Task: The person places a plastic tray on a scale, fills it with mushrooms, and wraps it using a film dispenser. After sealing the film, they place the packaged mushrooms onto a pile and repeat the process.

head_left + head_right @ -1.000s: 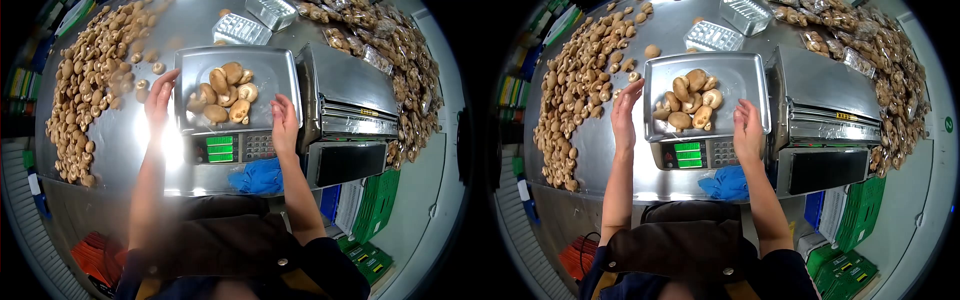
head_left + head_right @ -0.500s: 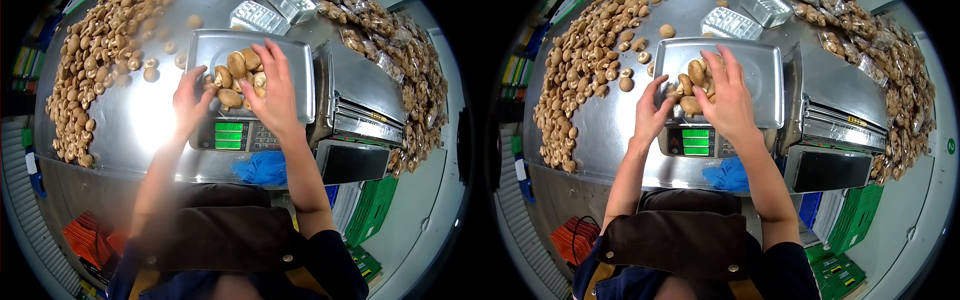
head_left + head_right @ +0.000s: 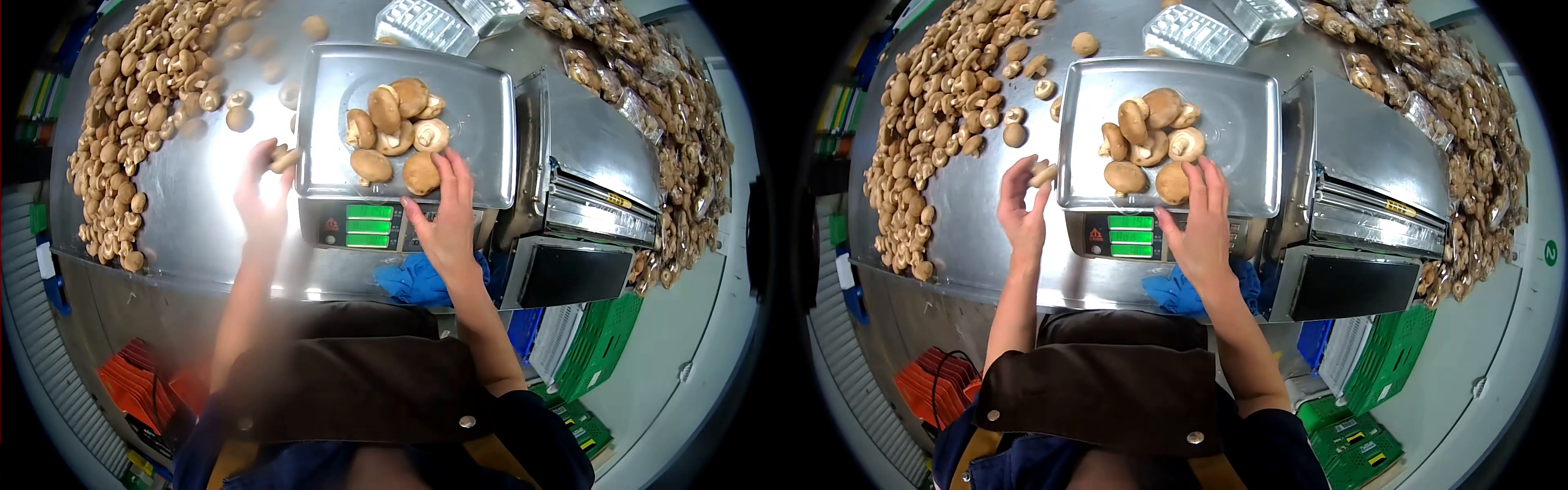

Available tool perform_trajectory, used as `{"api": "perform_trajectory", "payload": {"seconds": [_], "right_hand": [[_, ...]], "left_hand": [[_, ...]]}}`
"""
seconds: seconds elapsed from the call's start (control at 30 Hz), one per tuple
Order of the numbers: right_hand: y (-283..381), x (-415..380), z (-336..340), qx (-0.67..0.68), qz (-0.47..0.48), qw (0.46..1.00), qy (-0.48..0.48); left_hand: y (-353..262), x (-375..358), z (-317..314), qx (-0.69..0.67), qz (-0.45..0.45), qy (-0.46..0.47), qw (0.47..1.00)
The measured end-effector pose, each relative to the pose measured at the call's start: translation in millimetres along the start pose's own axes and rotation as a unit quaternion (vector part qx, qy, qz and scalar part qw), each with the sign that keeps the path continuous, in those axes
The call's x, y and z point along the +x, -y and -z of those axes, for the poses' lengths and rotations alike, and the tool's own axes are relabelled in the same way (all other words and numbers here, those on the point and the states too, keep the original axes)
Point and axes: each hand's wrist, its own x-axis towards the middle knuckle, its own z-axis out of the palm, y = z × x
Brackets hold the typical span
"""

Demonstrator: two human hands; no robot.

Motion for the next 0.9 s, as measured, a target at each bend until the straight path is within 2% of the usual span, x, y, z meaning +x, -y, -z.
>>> {"api": "perform_trajectory", "payload": {"seconds": [0.17,0.23,0.27,0.4,0.47,0.53,0.63,0.67,0.77,0.9], "right_hand": [[0,3,4,0.024,-0.027,0.999,-0.006],[1,4,4,0.030,-0.029,0.999,-0.014],[0,4,4,0.032,-0.030,0.999,-0.020],[0,7,12,0.032,-0.037,0.998,-0.031],[2,9,13,0.034,-0.033,0.998,-0.032],[6,12,13,0.032,-0.020,0.999,-0.024],[9,14,6,0.040,-0.005,0.999,-0.031],[8,15,3,0.046,0.000,0.998,-0.037],[2,15,-2,-0.006,0.046,0.998,-0.035],[7,14,4,0.034,0.032,0.998,-0.049]], "left_hand": [[88,-32,65,0.149,0.061,-0.065,0.985],[125,-51,92,0.309,0.093,-0.002,0.946],[137,-63,96,0.299,0.083,-0.016,0.951],[124,-76,93,0.296,0.109,-0.035,0.948],[112,-69,85,0.279,0.160,-0.056,0.945],[70,-48,66,0.334,0.109,-0.045,0.935],[44,-27,51,0.229,0.065,-0.052,0.970],[26,-20,44,0.203,0.085,-0.047,0.974],[-6,-1,18,0.115,0.064,-0.029,0.991],[-22,22,-10,0.057,-0.008,0.013,0.998]]}}
